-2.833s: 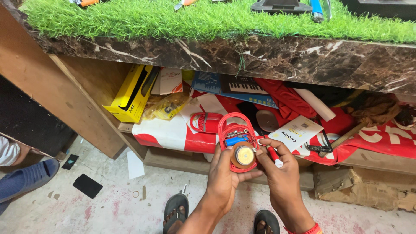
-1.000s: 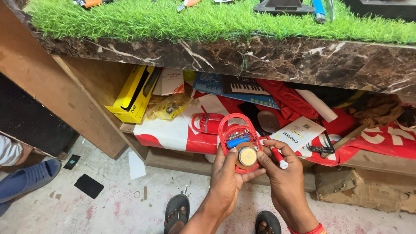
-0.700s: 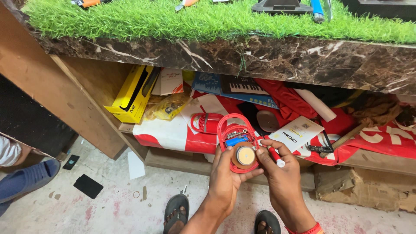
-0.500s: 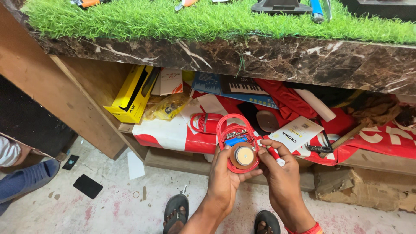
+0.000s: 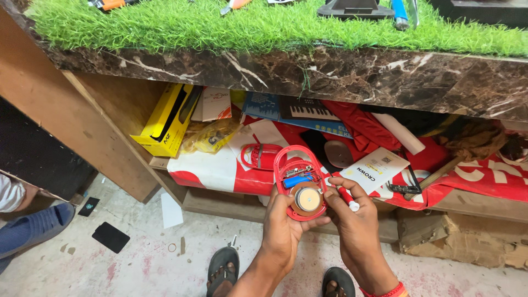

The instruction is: The person holds a small red handheld device and uses a red-handled screwdriver to unscrew and pry open its casing, working on the internal components while turning the device over. They continue loosening parts and manipulating the opened housing at a cluttered workbench.

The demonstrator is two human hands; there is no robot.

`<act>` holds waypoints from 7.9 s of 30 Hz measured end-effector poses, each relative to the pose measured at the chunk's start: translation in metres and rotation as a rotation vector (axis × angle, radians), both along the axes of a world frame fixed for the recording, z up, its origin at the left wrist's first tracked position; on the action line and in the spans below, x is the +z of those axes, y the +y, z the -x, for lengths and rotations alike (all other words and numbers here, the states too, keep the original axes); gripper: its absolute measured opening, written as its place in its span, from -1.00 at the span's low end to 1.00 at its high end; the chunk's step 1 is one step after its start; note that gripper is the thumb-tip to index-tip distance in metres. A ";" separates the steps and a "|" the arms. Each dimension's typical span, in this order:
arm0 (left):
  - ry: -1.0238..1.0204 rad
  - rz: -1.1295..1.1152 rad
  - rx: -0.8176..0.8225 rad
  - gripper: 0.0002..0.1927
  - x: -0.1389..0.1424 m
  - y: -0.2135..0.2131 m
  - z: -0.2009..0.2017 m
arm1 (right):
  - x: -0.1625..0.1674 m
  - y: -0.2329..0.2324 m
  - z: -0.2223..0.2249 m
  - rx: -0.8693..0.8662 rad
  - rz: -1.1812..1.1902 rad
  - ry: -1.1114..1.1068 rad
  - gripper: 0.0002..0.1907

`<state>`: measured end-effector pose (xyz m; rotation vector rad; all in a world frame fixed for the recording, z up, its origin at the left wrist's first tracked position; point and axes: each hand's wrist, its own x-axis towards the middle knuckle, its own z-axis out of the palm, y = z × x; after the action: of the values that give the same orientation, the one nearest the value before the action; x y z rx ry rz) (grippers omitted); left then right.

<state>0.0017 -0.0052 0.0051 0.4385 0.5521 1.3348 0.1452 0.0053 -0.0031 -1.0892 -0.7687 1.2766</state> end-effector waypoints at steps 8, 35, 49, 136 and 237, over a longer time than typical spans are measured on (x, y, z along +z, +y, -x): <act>0.010 -0.001 0.011 -0.60 -0.005 0.001 -0.001 | 0.003 -0.001 0.003 -0.010 0.013 -0.018 -0.69; 0.070 -0.062 -0.016 -0.62 0.000 0.000 0.001 | 0.010 -0.002 0.006 -0.010 0.004 -0.212 -0.71; 0.108 -0.081 -0.015 -0.64 -0.003 0.000 -0.001 | 0.017 -0.003 0.007 -0.003 -0.037 -0.315 -0.65; 0.146 -0.085 -0.031 -0.61 0.005 -0.002 0.001 | 0.011 -0.005 0.001 0.034 -0.167 -0.261 -0.63; 0.593 0.161 0.076 -0.65 0.002 -0.003 -0.006 | 0.016 -0.015 0.020 -0.044 -0.304 -0.697 -0.72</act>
<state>0.0079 -0.0084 0.0074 0.6892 1.1679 1.2133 0.1253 -0.0099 0.0124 -1.2943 -1.3976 0.6922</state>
